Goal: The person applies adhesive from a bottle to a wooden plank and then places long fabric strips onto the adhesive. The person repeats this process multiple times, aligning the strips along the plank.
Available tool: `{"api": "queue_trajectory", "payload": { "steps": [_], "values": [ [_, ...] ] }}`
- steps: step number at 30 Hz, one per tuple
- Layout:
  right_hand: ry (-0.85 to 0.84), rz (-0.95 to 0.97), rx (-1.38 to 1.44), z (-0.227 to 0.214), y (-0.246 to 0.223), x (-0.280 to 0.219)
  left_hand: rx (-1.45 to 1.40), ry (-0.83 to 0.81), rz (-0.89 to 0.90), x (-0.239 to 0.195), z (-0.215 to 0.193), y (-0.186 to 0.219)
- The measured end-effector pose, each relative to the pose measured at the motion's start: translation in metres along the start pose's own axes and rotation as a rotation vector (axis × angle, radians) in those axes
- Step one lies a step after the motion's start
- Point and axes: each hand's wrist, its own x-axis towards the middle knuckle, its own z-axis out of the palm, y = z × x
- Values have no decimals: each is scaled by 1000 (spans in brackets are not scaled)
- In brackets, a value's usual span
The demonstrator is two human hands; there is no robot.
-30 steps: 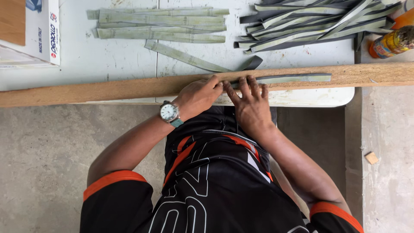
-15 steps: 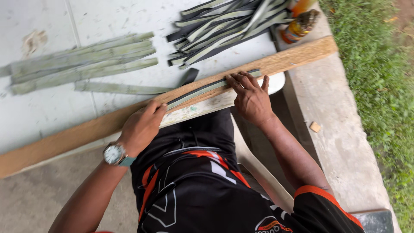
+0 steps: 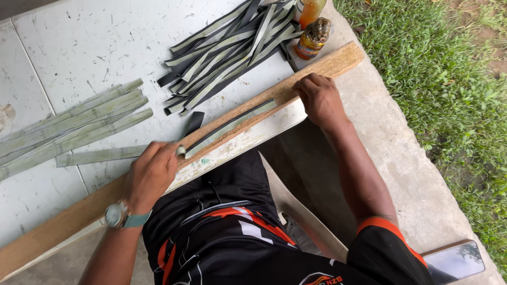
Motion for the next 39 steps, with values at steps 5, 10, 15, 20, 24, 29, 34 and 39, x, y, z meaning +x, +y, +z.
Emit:
{"api": "queue_trajectory", "payload": {
  "steps": [5, 10, 15, 20, 24, 29, 34, 39],
  "values": [
    [-61, -219, 229, 10, -26, 6, 9, 15, 67, 25, -16, 8],
    [-193, -220, 223, 28, -13, 8, 58, 6, -68, 6, -60, 12],
    [-86, -139, 188, 21, 29, 12, -89, 1, -75, 16, -42, 18],
    [-66, 100, 47, -15, 83, 21, -253, 8, 141, 69, 46, 37],
    [-39, 241, -34, -34, 81, -2, -148, -152, 143, 89, 69, 36],
    [111, 222, 81, -18, 8, -15, -166, -183, 195, 76, 60, 28],
    [-121, -55, 375, 36, -86, -9, -114, -277, 160, 76, 53, 23],
    [-203, -120, 188, 55, -117, 0, -123, -217, 193, 69, 49, 16]
  ]
}}
